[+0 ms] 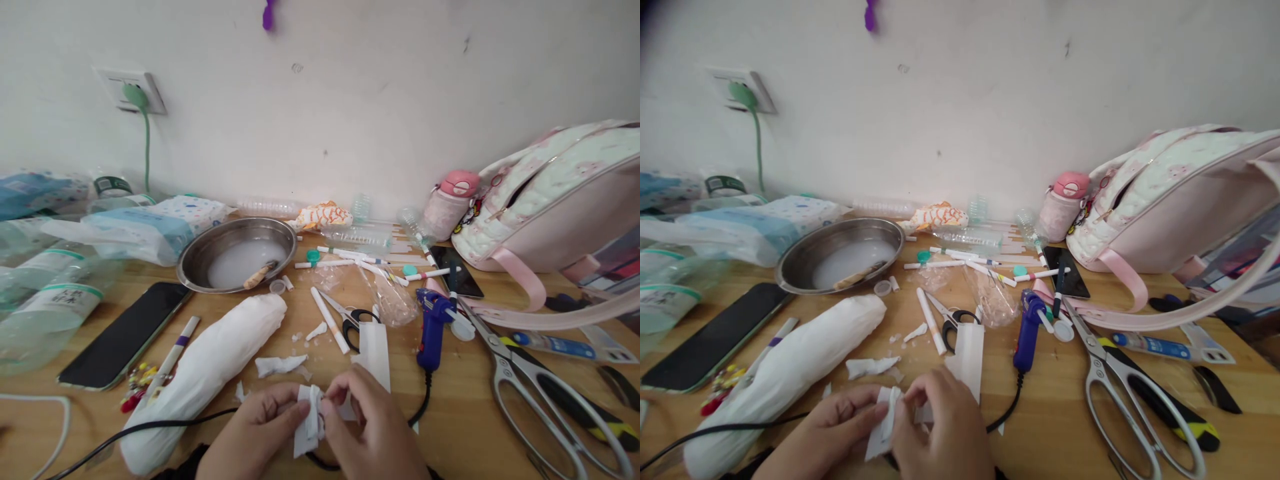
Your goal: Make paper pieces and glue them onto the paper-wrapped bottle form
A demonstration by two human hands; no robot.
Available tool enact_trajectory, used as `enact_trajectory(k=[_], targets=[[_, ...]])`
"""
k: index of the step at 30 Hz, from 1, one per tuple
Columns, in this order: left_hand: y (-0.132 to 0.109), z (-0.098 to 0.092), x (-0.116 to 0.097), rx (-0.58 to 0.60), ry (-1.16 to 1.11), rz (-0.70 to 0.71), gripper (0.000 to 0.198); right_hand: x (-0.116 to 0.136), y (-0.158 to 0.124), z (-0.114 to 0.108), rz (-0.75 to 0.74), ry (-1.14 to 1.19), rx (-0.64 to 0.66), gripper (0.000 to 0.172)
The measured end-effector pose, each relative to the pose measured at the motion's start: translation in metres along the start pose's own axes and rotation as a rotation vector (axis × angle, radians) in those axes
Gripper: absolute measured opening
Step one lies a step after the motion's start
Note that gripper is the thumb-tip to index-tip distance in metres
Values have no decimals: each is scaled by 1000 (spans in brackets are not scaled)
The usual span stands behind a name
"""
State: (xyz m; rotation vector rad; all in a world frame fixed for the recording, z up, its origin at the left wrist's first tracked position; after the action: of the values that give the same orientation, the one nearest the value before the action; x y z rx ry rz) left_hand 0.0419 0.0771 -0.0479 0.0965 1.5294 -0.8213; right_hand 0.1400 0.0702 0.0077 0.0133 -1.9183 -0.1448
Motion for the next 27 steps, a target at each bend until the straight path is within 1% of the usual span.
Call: enact_trajectory(k=[2,3,5,9,14,20,23,27], targets=[[0,1,-1,8,-14,-5,29,-14,3,-1,158,101,40,9],[-1,1,-2,12,-13,-2,29,-18,4,-1,214,140,62,9],[0,3,-2,26,7,-2,25,-22,6,2,269,193,104,9],[-1,8,-3,70,44,20,25,-18,7,4,239,174,128,6],[-2,10,-1,81,41,15,27,-11,8,6,181,133,137,9],[0,10,7,74,-55,-29,30,-7,9,4,139,190,142,9],[0,11,11,63,-133,-63,29,-4,9,3,122,223,150,10],[-2,12,10,74,-191,-51,27,-8,7,8,155,262,160,8]])
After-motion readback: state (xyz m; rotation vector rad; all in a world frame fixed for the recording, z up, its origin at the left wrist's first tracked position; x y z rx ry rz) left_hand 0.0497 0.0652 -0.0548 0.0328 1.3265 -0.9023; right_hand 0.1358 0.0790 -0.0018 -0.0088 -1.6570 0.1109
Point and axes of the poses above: each hand's wrist, its own y-axis towards the middle knuckle, its own z-axis out of the palm, x = y × z, the point moved 10 cm from there along y, towards the middle knuckle, and after that the axes turned 15 degrees about y, right-handed, at the moved point
